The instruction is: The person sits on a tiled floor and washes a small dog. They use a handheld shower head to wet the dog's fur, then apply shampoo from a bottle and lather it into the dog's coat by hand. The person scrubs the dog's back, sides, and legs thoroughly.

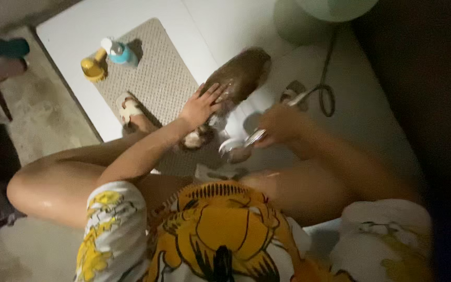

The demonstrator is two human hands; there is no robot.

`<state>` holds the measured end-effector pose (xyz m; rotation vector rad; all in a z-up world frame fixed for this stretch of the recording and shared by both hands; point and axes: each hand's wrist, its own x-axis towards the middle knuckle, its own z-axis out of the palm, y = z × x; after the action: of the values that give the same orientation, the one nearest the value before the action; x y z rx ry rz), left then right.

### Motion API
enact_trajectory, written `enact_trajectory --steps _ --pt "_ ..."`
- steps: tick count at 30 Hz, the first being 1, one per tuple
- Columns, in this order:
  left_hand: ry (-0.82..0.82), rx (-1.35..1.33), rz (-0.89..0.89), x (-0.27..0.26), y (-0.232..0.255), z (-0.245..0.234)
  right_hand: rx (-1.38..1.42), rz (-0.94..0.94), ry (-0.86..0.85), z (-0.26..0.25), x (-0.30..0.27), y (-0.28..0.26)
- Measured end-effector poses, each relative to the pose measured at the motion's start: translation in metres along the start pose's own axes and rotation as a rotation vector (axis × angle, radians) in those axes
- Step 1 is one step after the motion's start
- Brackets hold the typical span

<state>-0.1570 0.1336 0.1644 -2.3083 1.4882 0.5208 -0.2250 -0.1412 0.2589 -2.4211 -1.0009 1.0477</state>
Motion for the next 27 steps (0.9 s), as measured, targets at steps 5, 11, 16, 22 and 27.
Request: enact_trajectory --steps 5,11,16,22,27 --pt "-0.004 -0.193 -0.098 -0.007 -0.001 0.012 -0.181 0.145 0.136 0.032 0.022 -0.001" --pt "0.009 -0.252 -0.120 -0.018 0.006 0.016 -0.387 -0.065 -0.072 0.088 0.050 0.047" --pt "0.027 -0.231 0.135 -0.032 0.034 0.010 -0.242 -0.107 0.030 0.129 0.063 0.068" --pt "-0.271 0.046 0.223 -0.036 0.062 0.003 -0.245 -0.186 0.059 0.152 0.065 0.065" --pt "-0.203 -0.096 0.180 -0.029 0.050 0.021 -0.349 -0.169 0.037 0.113 0.062 0.058"
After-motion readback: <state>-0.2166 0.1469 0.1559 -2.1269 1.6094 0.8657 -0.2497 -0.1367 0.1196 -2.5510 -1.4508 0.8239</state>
